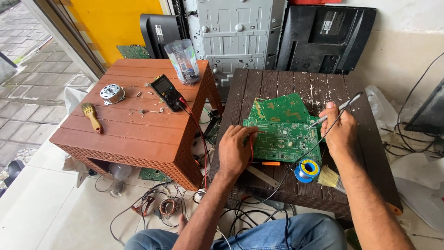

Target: The person sits on the floor and uses a soldering iron and solder wire to work on a green circuit board. They also use a multimeter to test connections on the board.

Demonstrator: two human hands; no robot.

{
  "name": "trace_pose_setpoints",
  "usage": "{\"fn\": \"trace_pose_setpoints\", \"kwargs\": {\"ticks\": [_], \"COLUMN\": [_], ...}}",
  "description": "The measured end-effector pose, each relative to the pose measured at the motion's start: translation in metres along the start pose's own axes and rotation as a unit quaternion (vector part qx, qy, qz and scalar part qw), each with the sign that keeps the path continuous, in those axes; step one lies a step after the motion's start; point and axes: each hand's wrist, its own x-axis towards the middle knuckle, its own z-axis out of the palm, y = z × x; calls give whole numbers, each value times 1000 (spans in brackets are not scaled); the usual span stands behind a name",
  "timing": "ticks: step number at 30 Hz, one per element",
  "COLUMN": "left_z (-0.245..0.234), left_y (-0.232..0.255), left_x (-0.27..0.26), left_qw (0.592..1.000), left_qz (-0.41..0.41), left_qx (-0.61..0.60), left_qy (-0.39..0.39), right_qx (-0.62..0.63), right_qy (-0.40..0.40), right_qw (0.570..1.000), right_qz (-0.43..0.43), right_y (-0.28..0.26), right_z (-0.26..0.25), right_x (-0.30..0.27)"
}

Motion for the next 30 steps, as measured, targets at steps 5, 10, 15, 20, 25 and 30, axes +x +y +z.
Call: {"fn": "trace_pose_setpoints", "kwargs": {"ticks": [5, 10, 15, 20, 25, 30], "left_z": [-1, -13, -12, -8, -8, -8], "left_y": [3, 14, 13, 9, 8, 7], "left_x": [3, 4, 1, 0, 2, 3], "left_qw": [1000, 999, 998, 998, 996, 996], "left_qz": [12, -6, -19, -27, -48, -46], "left_qx": [26, 50, 31, 42, 44, 48], "left_qy": [-13, -13, -42, -45, -59, -63], "right_qx": [14, 33, 90, 47, 18, 52], "right_qy": [-19, -56, -57, -75, -81, -71], "right_qw": [1000, 996, 992, 996, 996, 996], "right_qz": [7, 56, 63, 18, -19, 1], "right_y": [-5, -7, 58, 79, 92, 79], "right_z": [-2, -1, -4, -6, -9, -8], "right_x": [2, 0, 22, 29, 32, 29]}}
